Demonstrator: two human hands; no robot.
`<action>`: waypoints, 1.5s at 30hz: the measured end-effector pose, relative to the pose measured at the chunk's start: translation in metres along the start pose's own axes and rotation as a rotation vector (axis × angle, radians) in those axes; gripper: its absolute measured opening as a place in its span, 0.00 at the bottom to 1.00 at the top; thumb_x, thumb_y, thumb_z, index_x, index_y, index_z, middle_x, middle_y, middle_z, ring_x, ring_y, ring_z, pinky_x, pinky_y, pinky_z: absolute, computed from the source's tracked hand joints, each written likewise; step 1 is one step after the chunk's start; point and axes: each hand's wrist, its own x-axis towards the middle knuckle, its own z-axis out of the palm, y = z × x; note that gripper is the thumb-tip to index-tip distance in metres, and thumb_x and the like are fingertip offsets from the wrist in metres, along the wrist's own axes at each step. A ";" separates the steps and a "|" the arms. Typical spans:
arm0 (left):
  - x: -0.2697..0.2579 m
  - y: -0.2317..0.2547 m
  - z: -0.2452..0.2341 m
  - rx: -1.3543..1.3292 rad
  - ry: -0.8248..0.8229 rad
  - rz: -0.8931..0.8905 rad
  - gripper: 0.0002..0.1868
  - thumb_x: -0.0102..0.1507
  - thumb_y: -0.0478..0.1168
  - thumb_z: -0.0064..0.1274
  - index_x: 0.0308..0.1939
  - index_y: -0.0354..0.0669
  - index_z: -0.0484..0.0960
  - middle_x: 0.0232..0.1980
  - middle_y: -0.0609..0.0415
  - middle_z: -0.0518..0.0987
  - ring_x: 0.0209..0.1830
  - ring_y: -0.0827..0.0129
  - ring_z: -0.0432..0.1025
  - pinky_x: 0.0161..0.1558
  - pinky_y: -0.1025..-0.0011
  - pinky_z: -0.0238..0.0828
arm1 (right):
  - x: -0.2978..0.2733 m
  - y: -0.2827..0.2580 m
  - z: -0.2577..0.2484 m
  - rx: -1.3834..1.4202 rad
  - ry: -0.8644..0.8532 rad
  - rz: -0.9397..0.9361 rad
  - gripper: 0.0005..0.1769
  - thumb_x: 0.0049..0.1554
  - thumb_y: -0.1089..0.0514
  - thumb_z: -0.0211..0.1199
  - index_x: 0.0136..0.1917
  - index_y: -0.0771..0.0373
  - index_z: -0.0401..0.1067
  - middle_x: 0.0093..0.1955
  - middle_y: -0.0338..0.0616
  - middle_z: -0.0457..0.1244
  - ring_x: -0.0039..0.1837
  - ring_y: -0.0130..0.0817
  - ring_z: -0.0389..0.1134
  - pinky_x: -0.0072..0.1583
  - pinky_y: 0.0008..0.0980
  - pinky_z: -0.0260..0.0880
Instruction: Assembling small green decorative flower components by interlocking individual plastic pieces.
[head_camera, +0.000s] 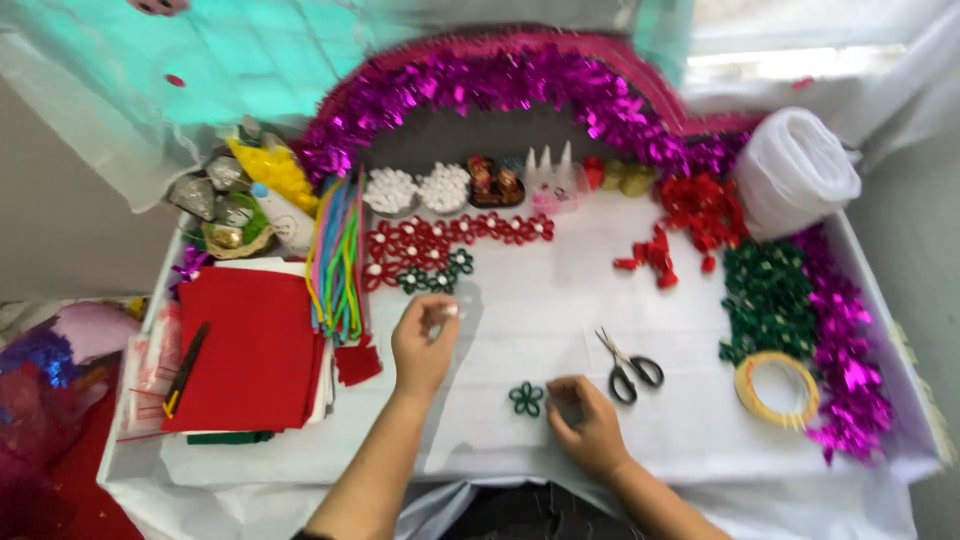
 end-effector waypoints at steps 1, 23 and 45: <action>-0.018 -0.004 -0.001 0.001 -0.019 -0.012 0.07 0.61 0.32 0.57 0.40 0.48 0.82 0.41 0.61 0.83 0.39 0.78 0.74 0.40 0.80 0.67 | -0.002 -0.002 -0.001 -0.002 0.010 0.020 0.11 0.53 0.57 0.66 0.50 0.58 0.75 0.46 0.38 0.72 0.49 0.30 0.74 0.55 0.27 0.74; -0.086 -0.036 -0.014 0.568 -0.271 0.280 0.08 0.58 0.41 0.46 0.34 0.58 0.81 0.24 0.66 0.71 0.22 0.70 0.67 0.43 0.69 0.67 | 0.031 0.001 -0.233 -0.499 0.545 -0.297 0.07 0.56 0.65 0.71 0.50 0.61 0.77 0.53 0.49 0.69 0.57 0.47 0.67 0.63 0.41 0.64; -0.086 -0.036 -0.012 0.617 -0.274 0.223 0.08 0.56 0.37 0.40 0.26 0.51 0.75 0.25 0.66 0.69 0.24 0.70 0.64 0.47 0.67 0.61 | 0.102 0.154 -0.408 -0.357 0.484 1.078 0.16 0.47 0.48 0.68 0.44 0.59 0.80 0.57 0.50 0.66 0.55 0.54 0.68 0.50 0.57 0.68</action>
